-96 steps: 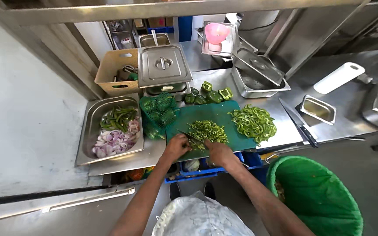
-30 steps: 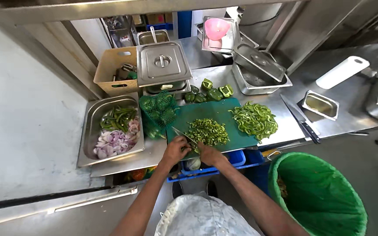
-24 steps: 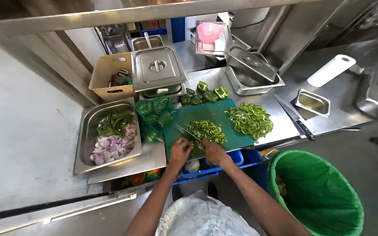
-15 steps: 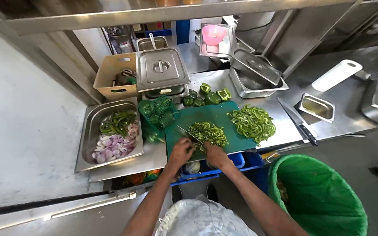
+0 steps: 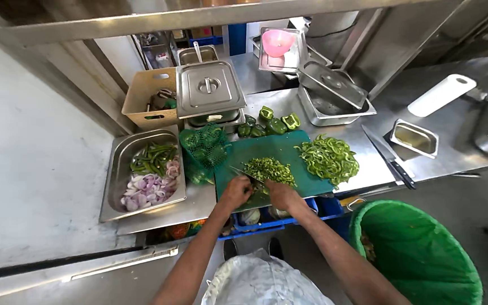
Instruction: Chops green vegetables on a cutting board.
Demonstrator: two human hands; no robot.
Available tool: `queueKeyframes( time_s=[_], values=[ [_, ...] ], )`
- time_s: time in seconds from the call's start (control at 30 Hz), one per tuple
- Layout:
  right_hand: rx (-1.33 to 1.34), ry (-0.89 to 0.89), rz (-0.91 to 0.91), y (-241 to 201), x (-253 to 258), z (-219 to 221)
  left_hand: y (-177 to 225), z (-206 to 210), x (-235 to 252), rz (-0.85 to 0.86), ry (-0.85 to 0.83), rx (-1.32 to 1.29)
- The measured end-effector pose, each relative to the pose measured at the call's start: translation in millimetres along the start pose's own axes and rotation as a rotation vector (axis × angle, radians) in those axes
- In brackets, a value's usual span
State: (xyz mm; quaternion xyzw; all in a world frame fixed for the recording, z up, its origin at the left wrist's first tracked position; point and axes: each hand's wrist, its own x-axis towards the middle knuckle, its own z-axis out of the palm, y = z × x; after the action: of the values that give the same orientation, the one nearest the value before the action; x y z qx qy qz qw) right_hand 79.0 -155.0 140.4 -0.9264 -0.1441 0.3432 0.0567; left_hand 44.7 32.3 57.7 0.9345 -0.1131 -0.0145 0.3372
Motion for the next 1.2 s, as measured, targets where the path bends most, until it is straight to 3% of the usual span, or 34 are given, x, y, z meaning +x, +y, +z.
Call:
queueKeyframes(
  time_s=[0.07, 0.2, 0.37, 0.43, 0.5, 0.8, 1.0, 1.1, 1.2],
  values=[
    [-0.02, 0.01, 0.007, 1.0, -9.9, -6.5, 0.9, -0.9, 0.4, -0.012, -0.012, -0.007],
    [0.056, -0.024, -0.004, -2.9, 16.5, 25.5, -0.8, 1.9, -1.7, -0.007, -0.013, 0.002],
    [0.003, -0.016, -0.01, 1.4, -4.5, -6.3, -3.3, 3.4, -4.5, 0.03, 0.05, 0.002],
    [0.023, -0.025, 0.003, 1.6, -2.0, 5.8, -3.5, 7.9, -8.4, 0.034, 0.086, -0.017],
    [0.087, -0.033, 0.01, -3.5, 14.4, 28.9, -2.4, 11.2, -11.3, 0.002, 0.107, -0.034],
    [0.17, -0.082, -0.023, -1.3, 17.2, 22.8, 14.7, 38.0, -23.0, -0.225, 0.284, -0.072],
    [0.072, 0.114, -0.008, 8.4, -21.1, 2.2, 9.1, 27.0, -30.1, -0.19, 0.262, -0.119],
    [0.007, 0.099, 0.021, 0.9, -31.9, 2.9, 3.8, 18.8, -34.6, -0.146, 0.279, -0.112],
    [0.021, 0.032, 0.024, -5.6, -10.6, 32.7, -1.0, 10.7, -25.0, -0.116, 0.162, -0.065]
  ],
)
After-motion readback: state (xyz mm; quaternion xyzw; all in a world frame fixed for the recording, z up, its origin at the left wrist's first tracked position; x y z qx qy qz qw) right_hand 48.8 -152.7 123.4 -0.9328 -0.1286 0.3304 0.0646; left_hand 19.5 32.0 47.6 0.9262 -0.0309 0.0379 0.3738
